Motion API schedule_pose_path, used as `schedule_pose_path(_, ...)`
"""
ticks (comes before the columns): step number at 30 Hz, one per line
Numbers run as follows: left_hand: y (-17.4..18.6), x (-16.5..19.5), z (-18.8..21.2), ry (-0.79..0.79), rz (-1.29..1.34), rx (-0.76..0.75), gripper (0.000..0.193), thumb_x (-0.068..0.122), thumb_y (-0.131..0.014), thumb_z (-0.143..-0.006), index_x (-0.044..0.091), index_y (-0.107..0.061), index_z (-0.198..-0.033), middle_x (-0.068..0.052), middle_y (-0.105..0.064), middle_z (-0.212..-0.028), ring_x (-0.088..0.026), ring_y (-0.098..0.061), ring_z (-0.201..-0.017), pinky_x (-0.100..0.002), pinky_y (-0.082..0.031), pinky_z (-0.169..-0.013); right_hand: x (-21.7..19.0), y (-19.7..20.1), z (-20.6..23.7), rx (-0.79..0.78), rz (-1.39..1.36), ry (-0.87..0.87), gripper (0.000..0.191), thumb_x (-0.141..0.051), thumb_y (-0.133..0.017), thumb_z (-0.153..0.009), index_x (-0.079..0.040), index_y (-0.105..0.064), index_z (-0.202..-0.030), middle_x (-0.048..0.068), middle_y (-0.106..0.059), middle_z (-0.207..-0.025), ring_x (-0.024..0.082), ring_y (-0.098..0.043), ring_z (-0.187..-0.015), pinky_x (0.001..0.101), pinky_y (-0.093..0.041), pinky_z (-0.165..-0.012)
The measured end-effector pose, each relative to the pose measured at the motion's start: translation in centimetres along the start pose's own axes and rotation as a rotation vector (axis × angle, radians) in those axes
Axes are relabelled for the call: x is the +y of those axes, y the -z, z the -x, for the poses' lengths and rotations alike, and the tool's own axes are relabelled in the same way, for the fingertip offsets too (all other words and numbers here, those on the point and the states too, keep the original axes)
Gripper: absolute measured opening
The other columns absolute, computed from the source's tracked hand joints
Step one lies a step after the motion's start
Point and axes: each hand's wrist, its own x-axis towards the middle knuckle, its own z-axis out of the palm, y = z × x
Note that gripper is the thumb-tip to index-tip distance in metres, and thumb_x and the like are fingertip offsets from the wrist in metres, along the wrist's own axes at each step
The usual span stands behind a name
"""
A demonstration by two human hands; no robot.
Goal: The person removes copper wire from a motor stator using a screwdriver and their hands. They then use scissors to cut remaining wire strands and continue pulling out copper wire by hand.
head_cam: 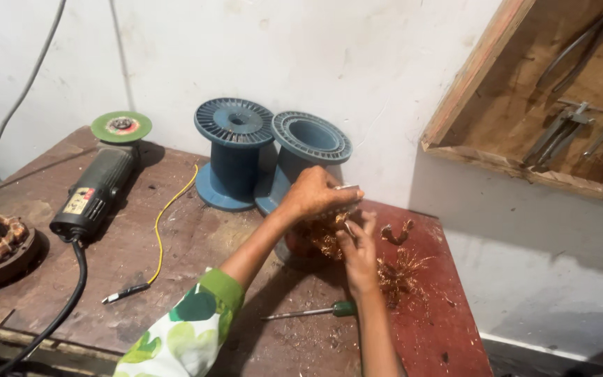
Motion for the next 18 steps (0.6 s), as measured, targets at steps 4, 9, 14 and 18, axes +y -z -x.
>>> schedule_pose_path(4, -0.1, 0.0, -0.1, -0.056, 0.099, 0.034, 0.044, 0.054, -0.081, -0.072, 0.010, -0.081, -0.074, -0.007, -0.069, -0.053, -0.012, -0.060, -0.041, -0.030, -0.050, -0.042, -0.3, 0.6, -0.3, -0.195, -0.241, 0.043, 0.043, -0.040, -0.072, -0.086, -0.006, -0.073, -0.113, 0.001, -0.045, -0.139, 0.023, -0.042, -0.135, 0.0459, -0.032, -0.117)
schedule_pose_path(9, -0.1, 1.2, 0.6, 0.043, -0.063, 0.086, 0.048, 0.056, -0.078, -0.072, 0.008, -0.082, -0.069, -0.006, -0.070, -0.054, -0.012, -0.059, -0.043, -0.030, -0.046, -0.044, -3.7, -0.3, 1.0, 0.083, 0.615, -0.027, 0.036, -0.043, -0.073, -0.087, -0.012, -0.077, -0.105, 0.005, -0.054, -0.118, 0.024, -0.049, -0.117, 0.0480, -0.045, -0.103)
schedule_pose_path(14, 0.3, 1.3, 0.9, 0.015, -0.002, 0.136, 0.051, 0.059, -0.078, -0.070, 0.009, -0.082, -0.071, -0.007, -0.070, -0.053, -0.013, -0.063, -0.045, -0.030, -0.050, -0.046, -4.7, -1.5, 1.6, 0.210, 0.792, 0.067, 0.034, -0.038, -0.072, -0.089, -0.008, -0.078, -0.104, 0.008, -0.056, -0.108, 0.024, -0.052, -0.108, 0.0446, -0.046, -0.092)
schedule_pose_path(18, 0.2, 1.1, 0.5, 0.007, -0.054, 0.054, 0.059, 0.069, -0.075, -0.068, 0.011, -0.083, -0.074, -0.005, -0.071, -0.055, -0.014, -0.065, -0.048, -0.031, -0.052, -0.049, -3.1, -1.3, 2.2, 0.161, 0.393, 0.089, 0.039, -0.037, -0.067, -0.095, -0.003, -0.075, -0.112, 0.009, -0.054, -0.110, 0.021, -0.055, -0.107, 0.0365, -0.050, -0.086)
